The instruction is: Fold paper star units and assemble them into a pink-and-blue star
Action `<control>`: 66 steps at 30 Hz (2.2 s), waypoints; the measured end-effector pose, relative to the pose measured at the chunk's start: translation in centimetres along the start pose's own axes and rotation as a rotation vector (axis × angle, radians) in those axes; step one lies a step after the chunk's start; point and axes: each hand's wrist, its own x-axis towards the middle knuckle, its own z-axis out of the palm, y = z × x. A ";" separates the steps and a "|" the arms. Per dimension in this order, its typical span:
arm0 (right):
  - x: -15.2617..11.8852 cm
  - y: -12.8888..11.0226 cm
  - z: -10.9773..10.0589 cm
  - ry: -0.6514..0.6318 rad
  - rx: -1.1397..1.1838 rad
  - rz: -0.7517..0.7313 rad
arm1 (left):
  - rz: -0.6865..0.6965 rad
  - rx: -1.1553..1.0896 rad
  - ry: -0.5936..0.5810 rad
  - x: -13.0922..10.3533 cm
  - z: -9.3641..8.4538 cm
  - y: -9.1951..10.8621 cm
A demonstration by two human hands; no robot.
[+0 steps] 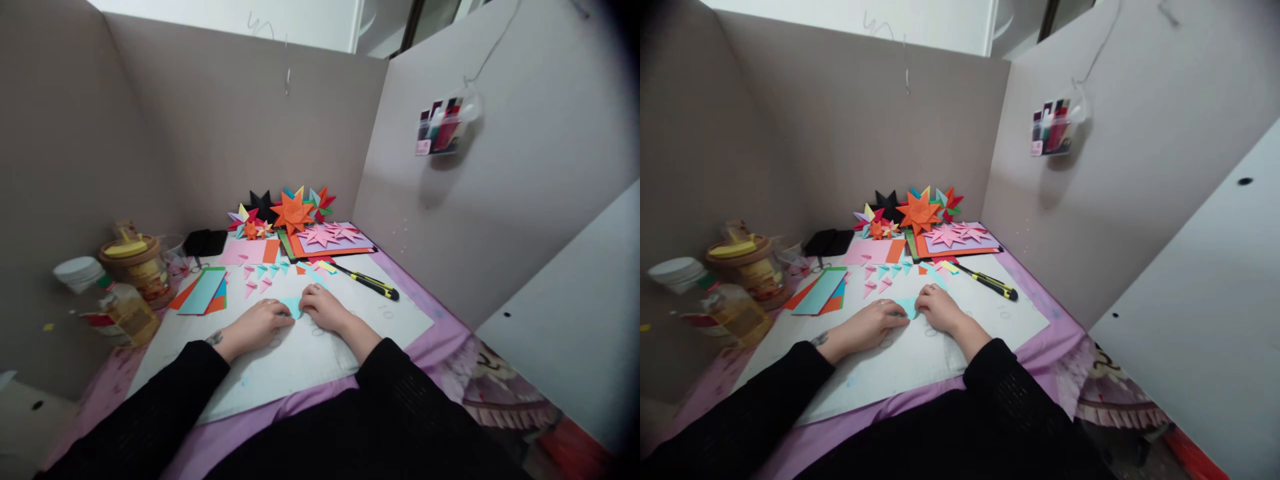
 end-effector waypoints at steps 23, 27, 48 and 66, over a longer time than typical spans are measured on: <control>1.9 -1.9 0.8 -0.122 -0.172 0.279 | -0.075 -0.025 -0.059 -0.2 0.5 -0.4; 2.1 -2.2 0.9 -0.132 -0.218 0.304 | -0.089 -0.052 -0.067 -0.2 0.3 -0.4; 2.0 -2.4 0.8 -0.151 -0.251 0.366 | -0.088 0.019 -0.047 0.0 1.2 0.2; 2.3 -2.3 1.4 -0.175 -0.300 0.400 | -0.092 0.033 -0.074 0.1 1.1 0.3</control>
